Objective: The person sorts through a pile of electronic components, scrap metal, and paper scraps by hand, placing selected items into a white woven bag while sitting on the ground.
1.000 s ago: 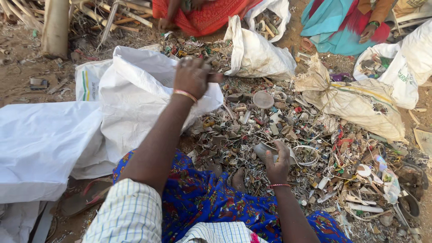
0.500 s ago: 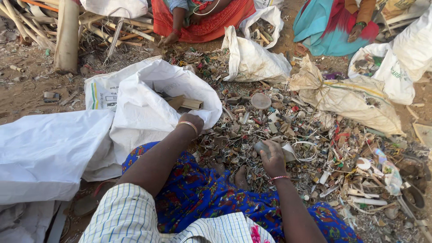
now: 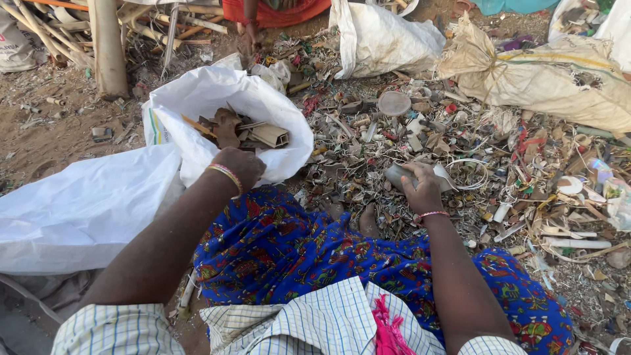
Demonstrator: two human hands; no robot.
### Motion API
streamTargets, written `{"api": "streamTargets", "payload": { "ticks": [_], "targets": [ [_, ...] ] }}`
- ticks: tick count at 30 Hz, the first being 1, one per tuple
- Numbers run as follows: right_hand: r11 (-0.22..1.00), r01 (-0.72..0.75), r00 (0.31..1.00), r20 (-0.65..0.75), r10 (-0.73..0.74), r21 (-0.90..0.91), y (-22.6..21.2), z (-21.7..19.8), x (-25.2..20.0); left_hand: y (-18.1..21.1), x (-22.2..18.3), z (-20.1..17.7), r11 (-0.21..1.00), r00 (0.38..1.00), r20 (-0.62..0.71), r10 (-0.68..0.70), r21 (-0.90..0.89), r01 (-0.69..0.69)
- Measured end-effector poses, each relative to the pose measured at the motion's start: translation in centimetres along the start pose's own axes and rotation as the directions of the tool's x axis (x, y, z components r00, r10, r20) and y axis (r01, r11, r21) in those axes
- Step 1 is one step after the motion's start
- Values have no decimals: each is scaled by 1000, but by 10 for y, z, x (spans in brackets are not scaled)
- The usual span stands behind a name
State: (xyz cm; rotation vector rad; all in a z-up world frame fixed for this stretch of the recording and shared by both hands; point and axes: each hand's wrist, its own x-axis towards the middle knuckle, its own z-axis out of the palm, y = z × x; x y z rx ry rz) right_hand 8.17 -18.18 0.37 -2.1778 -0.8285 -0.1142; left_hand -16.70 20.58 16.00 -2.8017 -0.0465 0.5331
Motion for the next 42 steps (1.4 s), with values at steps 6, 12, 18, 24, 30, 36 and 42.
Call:
{"api": "streamTargets", "payload": {
  "ticks": [6, 12, 18, 24, 30, 36, 42],
  "targets": [
    [1000, -5, 1000, -6, 5, -23, 21, -9, -6, 44, 38, -66, 986, 977, 201, -66, -138, 95],
    [972, -223, 949, -245, 198, -80, 109, -33, -6, 77, 76, -101, 920, 951, -211, -226, -366, 138],
    [771, -460, 765, -244, 596, 442, 177, -30, -24, 189, 137, -56, 720, 972, -231, -45, -682, -128],
    [612, -787, 613, 198, 765, 73, 183, 47, -56, 224, 179, 17, 812, 877, 336, 343, -575, -97],
    [575, -807, 590, 120, 799, 136, 189, 100, -46, 224, 202, 43, 732, 975, 95, 200, -676, -85],
    [272, -651, 551, 194, 812, 708, 163, 80, -21, 235, 232, 63, 561, 1000, 9, 9, -828, 2],
    [914, -356, 931, -9, 365, 196, 45, 35, 23, 219, 230, 41, -409, 931, 229, -285, -907, 98]
  ]
}}
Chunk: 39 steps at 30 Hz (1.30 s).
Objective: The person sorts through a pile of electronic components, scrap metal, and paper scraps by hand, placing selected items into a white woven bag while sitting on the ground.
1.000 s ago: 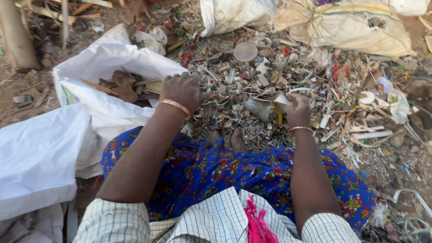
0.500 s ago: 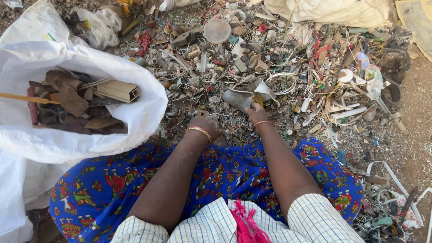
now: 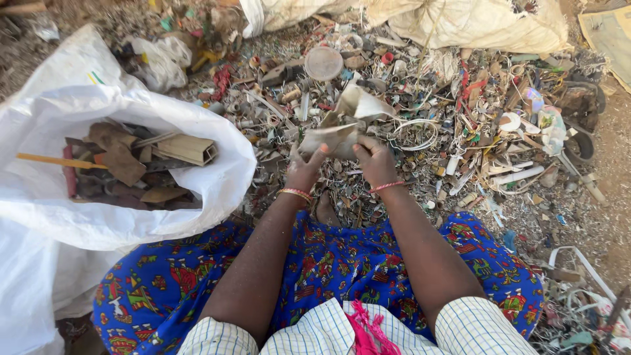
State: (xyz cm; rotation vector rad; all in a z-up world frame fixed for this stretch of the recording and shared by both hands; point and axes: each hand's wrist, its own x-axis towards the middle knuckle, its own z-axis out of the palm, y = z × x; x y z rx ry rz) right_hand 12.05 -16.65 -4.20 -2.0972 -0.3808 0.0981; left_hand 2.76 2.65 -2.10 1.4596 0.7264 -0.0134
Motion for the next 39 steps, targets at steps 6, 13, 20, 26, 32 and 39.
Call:
{"api": "streamTargets", "payload": {
  "ticks": [6, 13, 20, 26, 32, 39],
  "targets": [
    [926, 361, 929, 136, -345, -113, -89, 8, -41, 25, -21, -25, 679, 981, 121, -150, -709, 191],
    [909, 397, 916, 117, -384, -128, -86, -22, -33, 20, -30, -26, 669, 975, 121, -184, -711, 215],
    [734, 378, 923, 169, -346, -564, -85, -21, -30, 21, -30, -23, 715, 967, 175, -183, -652, 253],
    [770, 268, 962, 198, -186, -579, -58, 4, -26, 24, -30, -14, 764, 988, -28, -154, -637, 101],
    [805, -115, 981, 62, 185, -582, -4, -36, -1, 34, -28, -24, 822, 754, -365, 546, 60, -566],
    [971, -168, 890, -398, 224, 172, -8, -42, 18, 33, -37, -18, 691, 706, 61, 706, 162, -705]
  ]
}}
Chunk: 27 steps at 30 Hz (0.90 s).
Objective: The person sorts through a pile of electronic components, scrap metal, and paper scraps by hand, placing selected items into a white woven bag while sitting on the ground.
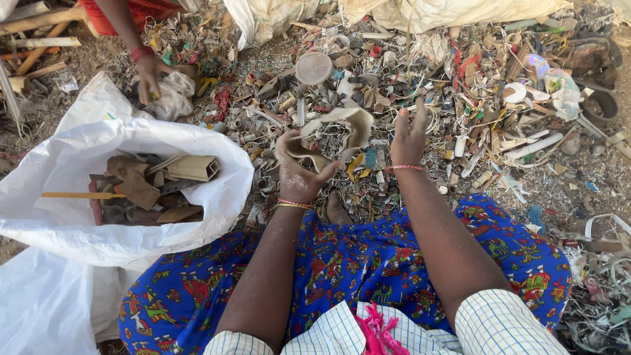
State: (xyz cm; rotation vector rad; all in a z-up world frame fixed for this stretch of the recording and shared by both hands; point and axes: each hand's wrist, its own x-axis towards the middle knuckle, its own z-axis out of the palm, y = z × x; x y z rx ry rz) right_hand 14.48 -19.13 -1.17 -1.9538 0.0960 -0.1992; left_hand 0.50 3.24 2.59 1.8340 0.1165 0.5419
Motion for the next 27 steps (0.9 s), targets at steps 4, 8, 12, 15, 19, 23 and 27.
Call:
{"api": "streamTargets", "payload": {
  "ticks": [4, 8, 12, 15, 19, 23, 27],
  "targets": [
    [926, -180, 916, 401, 33, 333, -16, 8, -31, 8, -7, 11, 998, 1000, -2, -25, 59, 25],
    [823, -273, 868, 496, -12, 498, -47, -4, -39, 23, 3, 4, 977, 986, -87, 143, 170, -127],
    [679, -306, 729, 623, -283, 667, -89, -22, -50, 53, 10, -12, 961, 971, -75, 226, 178, -210],
    [622, -268, 706, 589, -392, 735, -121, -12, -60, 81, 16, -45, 869, 891, -54, 451, 254, -424],
    [691, -266, 660, 650, -377, 672, -163, 34, -72, 114, 30, -141, 777, 825, 75, 560, 297, -555],
    [762, -264, 470, 769, -433, 591, -214, 103, -96, 160, 13, -242, 575, 849, 101, 519, 694, -434],
    [933, 88, 389, 850, -355, 349, -232, 146, -129, 179, 9, -294, 339, 986, 113, 119, 929, -147]
  ]
}}
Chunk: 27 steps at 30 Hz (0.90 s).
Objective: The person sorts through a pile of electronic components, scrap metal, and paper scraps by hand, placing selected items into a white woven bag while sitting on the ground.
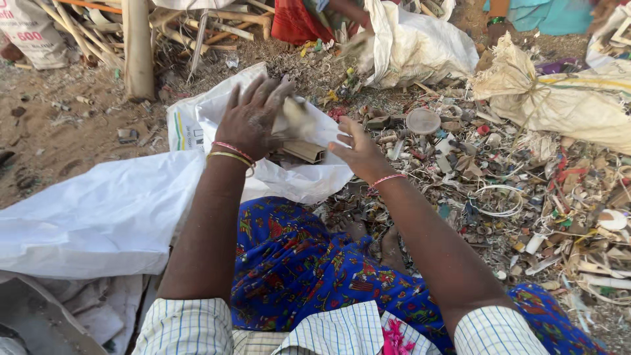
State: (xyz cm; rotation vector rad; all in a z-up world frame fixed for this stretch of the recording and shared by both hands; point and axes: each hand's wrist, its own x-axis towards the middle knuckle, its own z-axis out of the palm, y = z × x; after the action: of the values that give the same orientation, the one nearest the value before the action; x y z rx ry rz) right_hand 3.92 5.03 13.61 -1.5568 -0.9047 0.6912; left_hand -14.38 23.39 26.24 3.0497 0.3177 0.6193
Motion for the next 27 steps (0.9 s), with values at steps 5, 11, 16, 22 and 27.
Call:
{"api": "streamTargets", "payload": {
  "ticks": [5, 11, 16, 22, 27],
  "targets": [
    [996, -47, 998, 38, 50, -81, 31, -20, -17, 1, -3, 17, 988, 985, 82, -150, -33, 154],
    [897, -251, 962, 8, 273, -363, 100, -117, -83, 120, 14, 104, 842, 990, 4, 142, -526, -119],
    [598, -520, 854, -351, 384, -610, 164, -219, -151, 211, 2, 195, 750, 945, 181, 273, -655, -91],
    [462, -741, 672, -546, 500, -488, 232, -302, -203, 196, -15, 289, 892, 594, 782, 190, -390, 227],
    [469, -652, 755, -449, 478, -596, 283, -252, -188, 189, -8, 310, 851, 776, 608, 166, -486, 199]
  ]
}}
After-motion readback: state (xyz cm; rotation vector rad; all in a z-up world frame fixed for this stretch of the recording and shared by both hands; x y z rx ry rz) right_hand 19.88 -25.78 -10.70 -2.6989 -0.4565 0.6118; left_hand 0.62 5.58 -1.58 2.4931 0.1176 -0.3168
